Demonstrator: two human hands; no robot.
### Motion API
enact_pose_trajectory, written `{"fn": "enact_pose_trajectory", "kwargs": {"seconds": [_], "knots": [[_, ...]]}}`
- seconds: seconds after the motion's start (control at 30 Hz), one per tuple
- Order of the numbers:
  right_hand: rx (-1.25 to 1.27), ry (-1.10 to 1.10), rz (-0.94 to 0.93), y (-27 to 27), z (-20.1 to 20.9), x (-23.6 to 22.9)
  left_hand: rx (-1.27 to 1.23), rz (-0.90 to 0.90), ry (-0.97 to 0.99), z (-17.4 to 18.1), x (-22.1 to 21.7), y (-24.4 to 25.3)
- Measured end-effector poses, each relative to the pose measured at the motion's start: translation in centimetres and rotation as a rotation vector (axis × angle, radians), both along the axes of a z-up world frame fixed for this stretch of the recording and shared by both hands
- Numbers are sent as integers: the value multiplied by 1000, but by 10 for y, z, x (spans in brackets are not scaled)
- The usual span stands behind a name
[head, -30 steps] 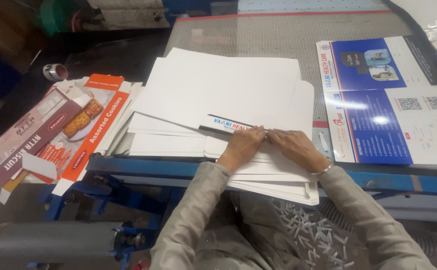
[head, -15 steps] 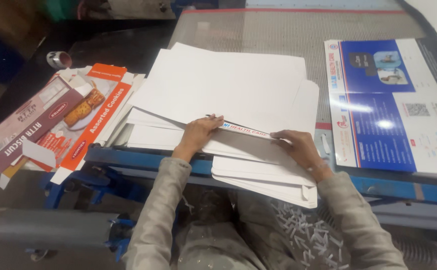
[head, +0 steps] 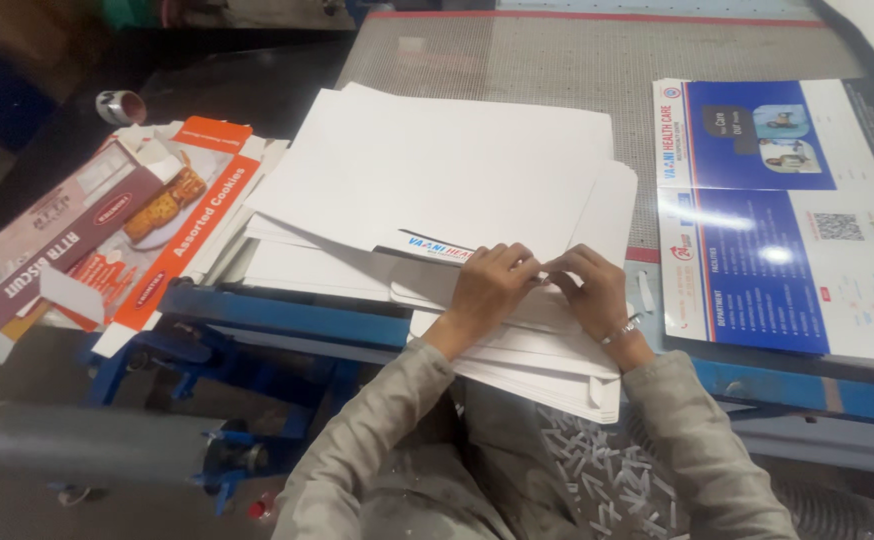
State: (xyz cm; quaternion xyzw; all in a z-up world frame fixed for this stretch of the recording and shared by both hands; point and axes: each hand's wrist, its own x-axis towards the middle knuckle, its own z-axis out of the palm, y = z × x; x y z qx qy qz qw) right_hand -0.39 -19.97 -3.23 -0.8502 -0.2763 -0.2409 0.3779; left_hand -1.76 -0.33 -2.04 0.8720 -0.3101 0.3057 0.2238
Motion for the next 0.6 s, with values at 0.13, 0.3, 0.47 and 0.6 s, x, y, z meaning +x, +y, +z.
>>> {"fn": "enact_pose_trajectory", "kwargs": {"seconds": [0.13, 0.3, 0.47, 0.6], "knots": [[-92, -94, 26, 3, 9, -1, -99, -24, -107, 2, -9, 5], [-250, -151, 105, 5, 6, -1, -42, 6, -132, -8, -12, 7], [-251, -35, 200, 7, -6, 3, -58, 21, -49, -17, -10, 3], [-204, -72, 219, 3, -4, 3, 10, -36, 122, -28, -8, 17]]}}
